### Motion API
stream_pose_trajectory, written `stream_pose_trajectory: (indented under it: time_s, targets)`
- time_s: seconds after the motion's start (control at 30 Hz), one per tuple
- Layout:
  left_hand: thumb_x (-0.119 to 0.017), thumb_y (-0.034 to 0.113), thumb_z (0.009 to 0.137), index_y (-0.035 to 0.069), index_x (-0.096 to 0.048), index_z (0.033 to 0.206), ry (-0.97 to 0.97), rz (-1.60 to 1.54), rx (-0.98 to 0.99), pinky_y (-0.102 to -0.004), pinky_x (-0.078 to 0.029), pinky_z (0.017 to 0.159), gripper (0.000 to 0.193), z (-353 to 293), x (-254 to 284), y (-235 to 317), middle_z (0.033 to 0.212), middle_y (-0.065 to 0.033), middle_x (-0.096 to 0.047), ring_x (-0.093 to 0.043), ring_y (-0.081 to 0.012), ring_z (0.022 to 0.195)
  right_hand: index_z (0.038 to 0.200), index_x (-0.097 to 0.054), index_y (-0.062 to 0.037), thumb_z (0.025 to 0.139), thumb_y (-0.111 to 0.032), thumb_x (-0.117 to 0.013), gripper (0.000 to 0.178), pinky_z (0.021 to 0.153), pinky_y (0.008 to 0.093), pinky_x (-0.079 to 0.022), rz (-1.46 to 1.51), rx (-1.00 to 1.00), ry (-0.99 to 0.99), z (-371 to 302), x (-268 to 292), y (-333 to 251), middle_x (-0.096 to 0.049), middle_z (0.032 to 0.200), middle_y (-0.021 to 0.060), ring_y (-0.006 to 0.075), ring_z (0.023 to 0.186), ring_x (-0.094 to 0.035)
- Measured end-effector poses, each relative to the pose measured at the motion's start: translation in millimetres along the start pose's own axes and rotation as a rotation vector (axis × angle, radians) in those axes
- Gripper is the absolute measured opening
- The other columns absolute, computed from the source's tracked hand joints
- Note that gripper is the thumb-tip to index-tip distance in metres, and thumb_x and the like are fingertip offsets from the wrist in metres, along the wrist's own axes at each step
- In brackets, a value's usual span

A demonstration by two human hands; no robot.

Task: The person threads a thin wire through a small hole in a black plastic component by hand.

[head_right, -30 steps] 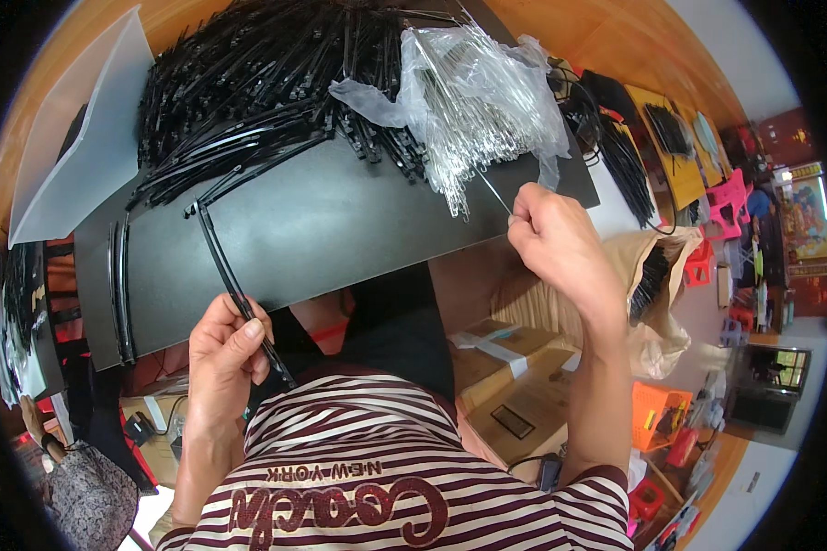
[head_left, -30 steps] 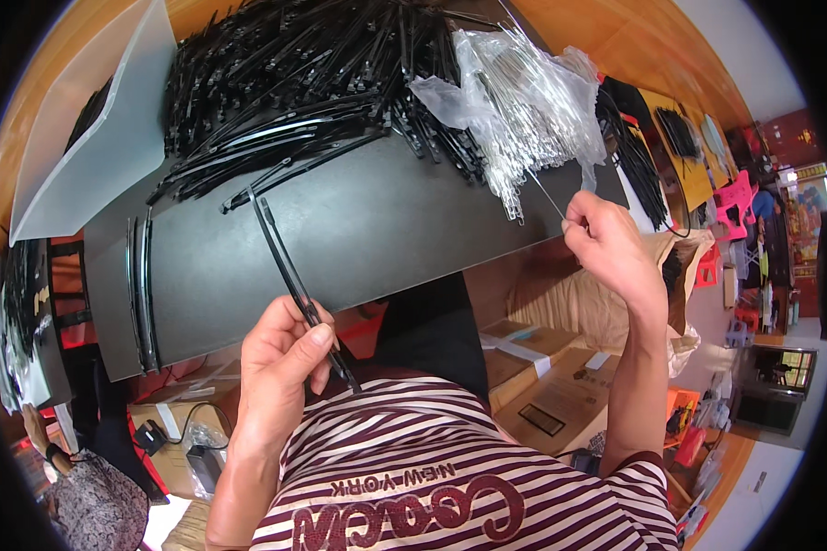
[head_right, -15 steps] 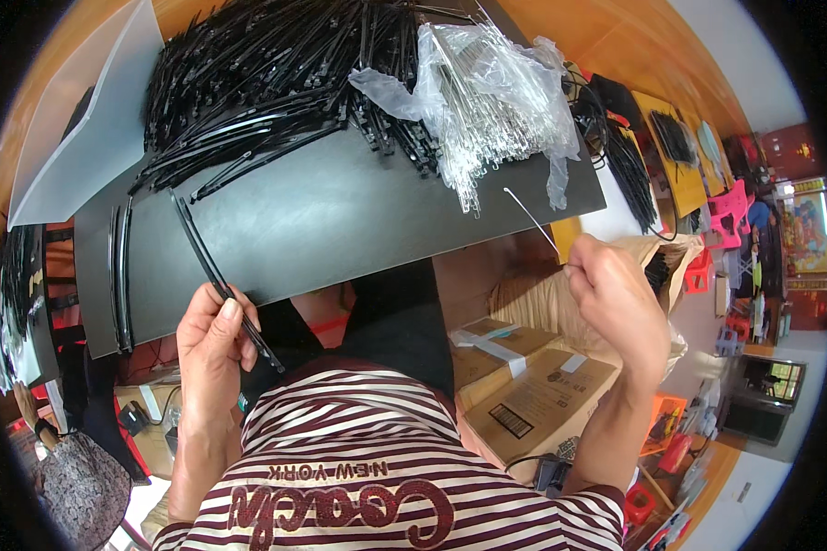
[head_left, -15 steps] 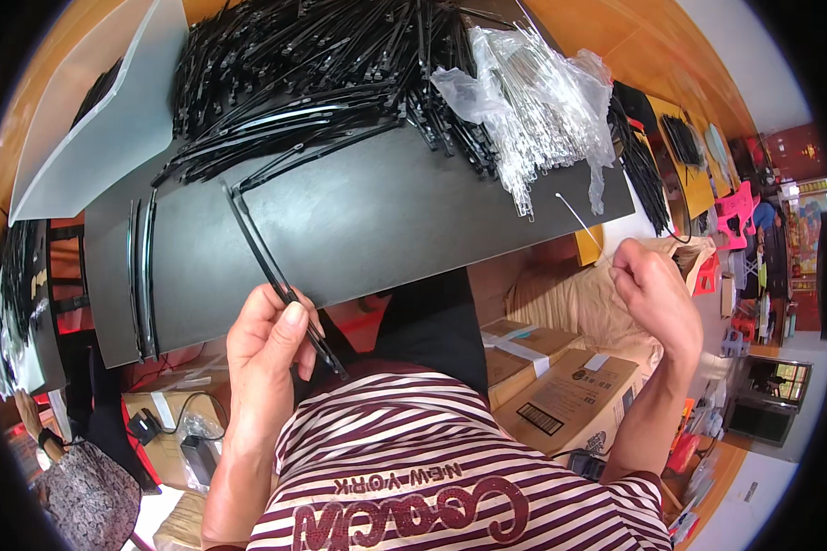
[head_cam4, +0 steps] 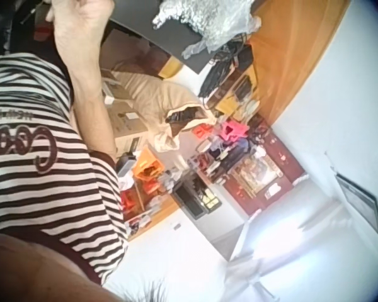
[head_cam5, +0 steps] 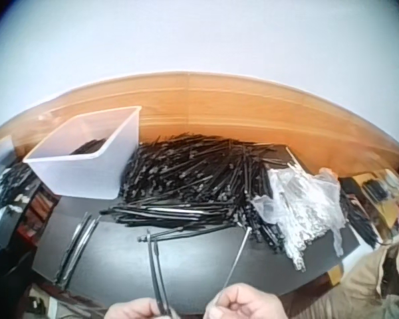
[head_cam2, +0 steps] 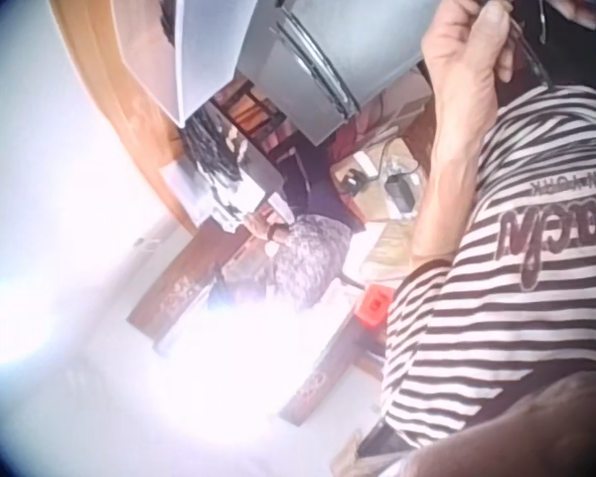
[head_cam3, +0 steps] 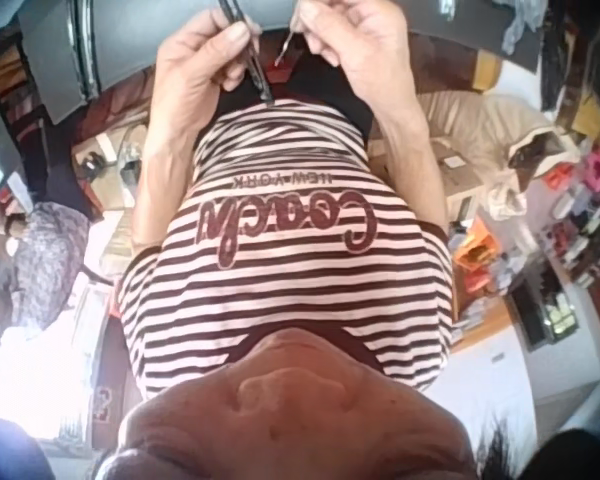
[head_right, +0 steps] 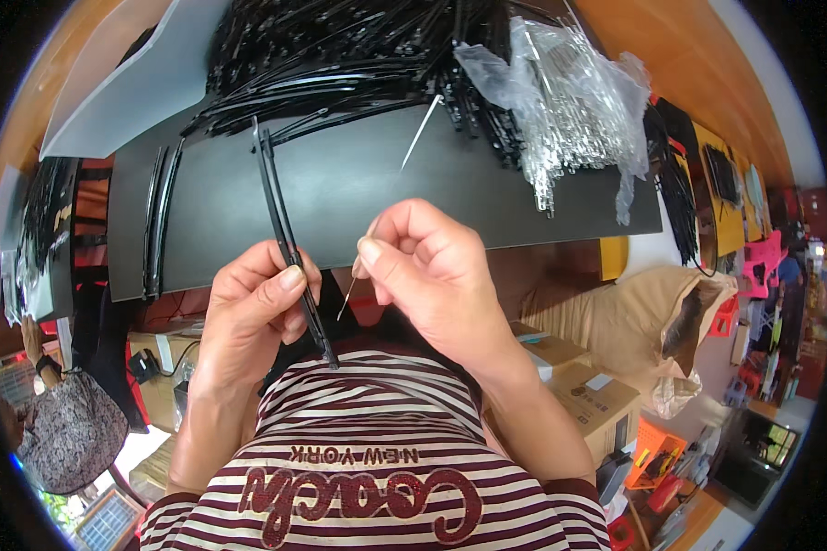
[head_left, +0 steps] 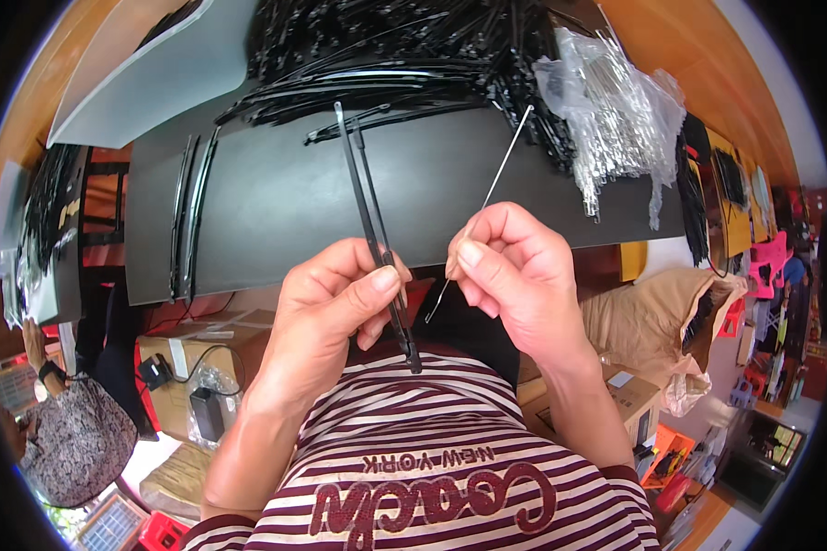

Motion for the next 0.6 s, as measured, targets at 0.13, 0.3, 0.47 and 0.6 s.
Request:
stream_pose_trajectory:
  time_s: [0.13, 0.3, 0.47, 0.6]
  targets:
    - [-0.063, 0.017, 0.085, 0.002, -0.057, 0.085, 0.006, -0.045, -0.026, -0.0173, -0.033, 0.043, 0.016, -1, 6, -2, 0.073, -0.0044, -0.058, -0.046, -0.0057, 0.051, 0.089, -0.052, -0.0025, 0.090, -0.006, -0.054, 0.005, 0.047, 0.0152, -0.034, 0.165, -0.055, -0.026, 8, -3, 10, -0.059, 0.079, 0.0042, 0.0028, 0.059, -0.047]
    - [-0.064, 0.017, 0.085, 0.001, -0.060, 0.085, 0.009, -0.066, 0.020, -0.0178, -0.033, 0.043, 0.016, -4, 8, -1, 0.073, -0.0050, -0.060, -0.046, -0.0062, 0.050, 0.088, -0.051, -0.0025, 0.090, -0.006, -0.053, 0.005, 0.045, 0.0158, -0.032, 0.315, -0.128, -0.055, 11, -14, 18, -0.059, 0.079, 0.0052, 0.0032, 0.057, -0.045]
    - [-0.064, 0.017, 0.086, 0.001, -0.060, 0.083, 0.015, -0.071, -0.002, -0.0182, -0.033, 0.042, 0.017, -3, 11, -2, 0.073, -0.0060, -0.060, -0.046, -0.0064, 0.049, 0.086, -0.050, -0.0018, 0.089, -0.001, -0.051, 0.003, 0.043, 0.0171, -0.030, 0.403, -0.176, -0.078, 11, -17, 21, -0.058, 0.079, 0.0064, 0.0043, 0.054, -0.043]
    - [-0.064, 0.016, 0.086, 0.000, -0.060, 0.082, 0.029, -0.089, -0.002, -0.0179, -0.032, 0.041, 0.017, -3, 12, 0, 0.073, -0.0075, -0.060, -0.047, -0.0070, 0.048, 0.087, -0.050, -0.0003, 0.085, 0.004, -0.048, 0.005, 0.043, 0.0178, -0.029, 0.417, -0.201, -0.133, 11, -15, 20, -0.058, 0.076, 0.0070, 0.0046, 0.051, -0.041]
Point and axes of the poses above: each hand's wrist, its own z-axis towards the middle knuckle, its own x-axis out of the back of the hand, y = z × x, the point moved 1 cm from there along z, towards the middle knuckle
